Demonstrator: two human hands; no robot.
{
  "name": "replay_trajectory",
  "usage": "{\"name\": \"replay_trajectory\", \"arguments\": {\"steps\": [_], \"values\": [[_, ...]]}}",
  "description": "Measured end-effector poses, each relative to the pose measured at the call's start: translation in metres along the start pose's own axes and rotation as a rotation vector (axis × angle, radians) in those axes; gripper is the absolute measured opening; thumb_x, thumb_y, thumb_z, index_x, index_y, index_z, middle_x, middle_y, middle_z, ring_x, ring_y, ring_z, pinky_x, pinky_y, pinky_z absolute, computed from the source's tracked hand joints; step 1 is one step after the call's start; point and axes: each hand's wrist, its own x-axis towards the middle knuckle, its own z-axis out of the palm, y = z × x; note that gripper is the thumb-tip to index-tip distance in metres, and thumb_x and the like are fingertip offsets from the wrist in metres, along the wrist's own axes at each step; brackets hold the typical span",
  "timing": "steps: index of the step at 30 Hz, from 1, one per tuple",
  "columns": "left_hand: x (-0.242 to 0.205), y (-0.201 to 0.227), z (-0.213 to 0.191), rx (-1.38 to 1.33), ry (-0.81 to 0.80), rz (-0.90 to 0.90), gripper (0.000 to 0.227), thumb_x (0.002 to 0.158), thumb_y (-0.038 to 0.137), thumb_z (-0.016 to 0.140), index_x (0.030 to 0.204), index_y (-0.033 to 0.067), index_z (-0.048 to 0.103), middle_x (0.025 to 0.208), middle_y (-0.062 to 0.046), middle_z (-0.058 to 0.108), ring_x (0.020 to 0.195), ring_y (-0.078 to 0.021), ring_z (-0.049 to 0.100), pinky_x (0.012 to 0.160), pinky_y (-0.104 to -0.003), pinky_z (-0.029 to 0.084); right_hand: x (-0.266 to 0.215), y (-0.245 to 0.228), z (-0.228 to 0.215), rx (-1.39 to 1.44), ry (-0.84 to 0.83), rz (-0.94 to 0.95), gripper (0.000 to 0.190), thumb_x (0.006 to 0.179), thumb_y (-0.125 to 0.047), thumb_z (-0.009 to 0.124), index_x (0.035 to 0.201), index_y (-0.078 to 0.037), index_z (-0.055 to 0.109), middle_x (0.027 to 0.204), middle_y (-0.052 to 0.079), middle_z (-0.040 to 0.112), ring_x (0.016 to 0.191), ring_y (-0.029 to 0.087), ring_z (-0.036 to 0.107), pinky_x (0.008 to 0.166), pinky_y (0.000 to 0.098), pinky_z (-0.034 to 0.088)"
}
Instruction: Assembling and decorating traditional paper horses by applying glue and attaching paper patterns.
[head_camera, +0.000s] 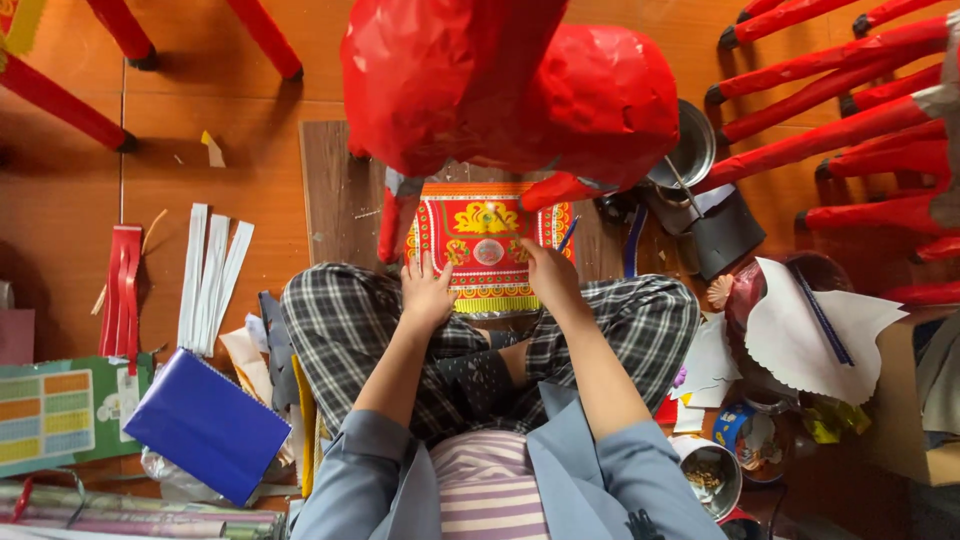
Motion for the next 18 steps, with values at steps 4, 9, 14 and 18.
{"name": "replay_trajectory", "arguments": {"steps": [4, 9, 14, 18], "values": [[0.005, 0.001, 0.009, -0.029, 0.013, -0.007, 0.063, 0.092, 0.056, 0.048, 0.149, 0.0295, 0.038, 0.159, -0.021, 0.021, 0.143, -0.0486, 0.019, 0.112, -0.058, 0.017, -0.024, -0.020, -0.014, 0.118, -0.106, -0.055, 0.041, 0.097, -0.011, 0.051, 0.137, -0.016, 0.056, 0.117, 0.022, 0.065, 0.114, 0.039, 0.061, 0.094, 0.0509, 0.050], [0.002, 0.005, 0.004, -0.086, 0.022, -0.001, 0.064, 0.091, 0.052, 0.054, 0.148, 0.0247, 0.041, 0.157, -0.025, 0.022, 0.140, -0.0529, 0.020, 0.111, -0.060, 0.020, -0.080, -0.012, -0.020, -0.049, -0.287, -0.021, 0.042, 0.097, -0.008, 0.043, 0.134, -0.017, 0.060, 0.111, 0.018, 0.069, 0.105, 0.035, 0.065, 0.087, 0.0480, 0.055], [0.004, 0.004, 0.006, -0.121, 0.090, 0.006, 0.064, 0.087, 0.048, 0.061, 0.144, 0.0219, 0.046, 0.154, -0.027, 0.027, 0.137, -0.0565, 0.023, 0.108, -0.062, 0.025, -0.023, -0.017, -0.018, -0.145, -0.213, -0.023, 0.043, 0.094, -0.010, 0.045, 0.134, -0.020, 0.058, 0.104, 0.019, 0.070, 0.098, 0.037, 0.069, 0.077, 0.0517, 0.058], [0.006, -0.001, 0.011, -0.170, 0.157, 0.027, 0.059, 0.087, 0.044, 0.064, 0.139, 0.0213, 0.052, 0.150, -0.026, 0.033, 0.135, -0.0556, 0.028, 0.104, -0.060, 0.034, 0.005, -0.054, -0.038, 0.005, -0.156, 0.018, 0.049, 0.093, -0.001, 0.047, 0.142, -0.012, 0.048, 0.113, 0.026, 0.064, 0.106, 0.042, 0.064, 0.089, 0.0562, 0.052]]}}
